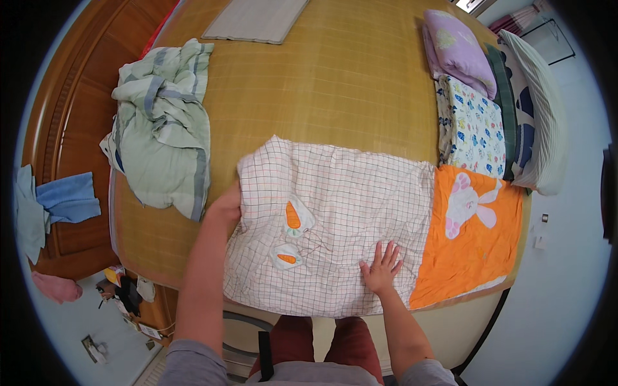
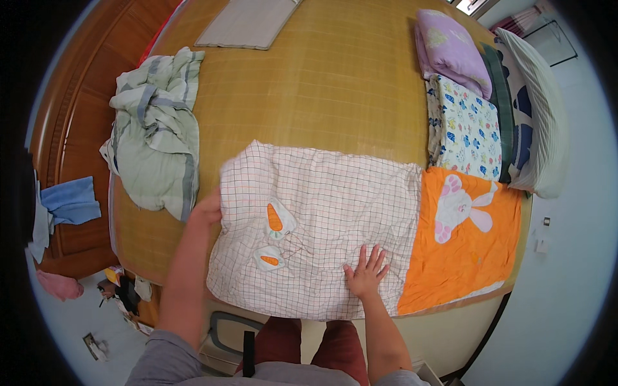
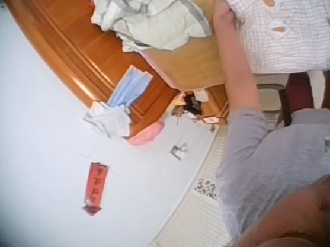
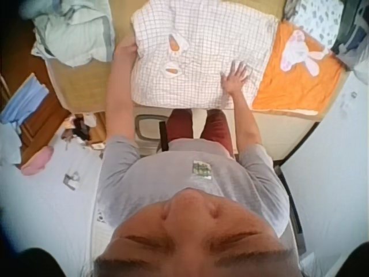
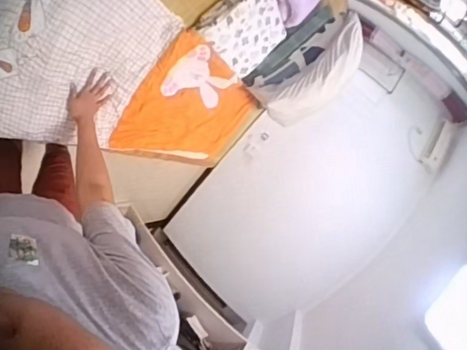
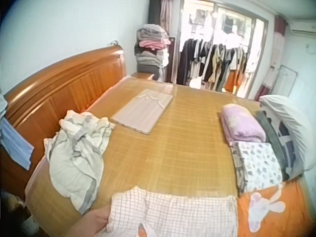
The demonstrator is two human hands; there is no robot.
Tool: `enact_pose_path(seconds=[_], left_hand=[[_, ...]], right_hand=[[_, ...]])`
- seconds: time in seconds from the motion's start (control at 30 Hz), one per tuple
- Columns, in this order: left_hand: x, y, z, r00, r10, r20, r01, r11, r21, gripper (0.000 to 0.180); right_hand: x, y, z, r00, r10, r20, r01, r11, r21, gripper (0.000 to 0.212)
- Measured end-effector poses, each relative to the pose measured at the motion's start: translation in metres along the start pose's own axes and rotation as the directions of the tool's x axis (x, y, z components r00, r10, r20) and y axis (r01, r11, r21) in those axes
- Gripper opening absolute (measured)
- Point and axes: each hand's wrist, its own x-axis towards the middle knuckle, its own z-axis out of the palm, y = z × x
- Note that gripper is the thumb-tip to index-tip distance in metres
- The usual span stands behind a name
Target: The person folds a purple floral quilt, a white quilt with blue patterns, and an orange blanket with a rabbit design on a bed.
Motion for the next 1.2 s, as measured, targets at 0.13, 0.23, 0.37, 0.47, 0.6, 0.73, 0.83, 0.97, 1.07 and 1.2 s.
enact_pose_path(seconds=[0.13,0.23,0.37,0.47,0.6,0.73,0.83,0.97,1.07,1.2], left_hand=[[-0.009,0.032,-0.044,0.718,0.665,-0.206,-0.35,0.601,0.718,0.047],[-0.005,0.052,-0.085,0.647,0.689,-0.326,-0.45,0.69,0.567,0.048],[0.009,0.036,-0.12,0.564,0.67,-0.483,-0.24,0.692,0.681,0.042],[0.008,0.007,-0.11,0.621,0.709,-0.335,-0.202,0.558,0.805,0.04],[-0.019,-0.065,-0.099,0.727,0.581,-0.366,-0.177,0.674,0.717,0.038],[-0.067,-0.113,-0.089,0.778,0.351,-0.52,-0.035,0.852,0.523,0.035],[-0.083,-0.131,-0.107,0.67,0.419,-0.613,-0.086,0.864,0.496,0.033],[-0.087,-0.143,-0.147,0.503,0.584,-0.638,-0.27,0.807,0.526,0.03],[-0.097,-0.149,-0.157,0.73,0.319,-0.605,-0.146,0.937,0.318,0.031],[-0.135,-0.136,-0.127,0.883,0.087,-0.461,0.056,0.956,0.288,0.037]], right_hand=[[0.0,-0.002,-0.003,1.0,0.005,0.016,-0.005,1.0,0.017,0.079],[0.0,-0.002,0.0,1.0,-0.008,-0.015,0.008,1.0,0.004,0.077],[0.001,-0.009,-0.002,0.999,-0.026,-0.041,0.026,1.0,0.012,0.076],[0.0,-0.005,-0.002,0.999,-0.01,-0.041,0.011,1.0,0.023,0.076],[0.0,-0.005,-0.004,0.999,-0.002,-0.043,0.003,1.0,0.027,0.076],[0.0,-0.014,-0.018,0.999,0.02,-0.037,-0.018,0.998,0.058,0.074],[0.001,-0.026,-0.034,0.995,0.014,-0.102,0.011,0.972,0.235,0.067],[0.028,-0.047,-0.052,0.978,-0.044,-0.202,0.075,0.986,0.146,0.064],[0.064,-0.074,-0.058,0.994,-0.077,-0.078,0.081,0.996,0.048,0.062],[0.08,-0.076,-0.07,0.996,-0.074,-0.05,0.079,0.991,0.104,0.059]])
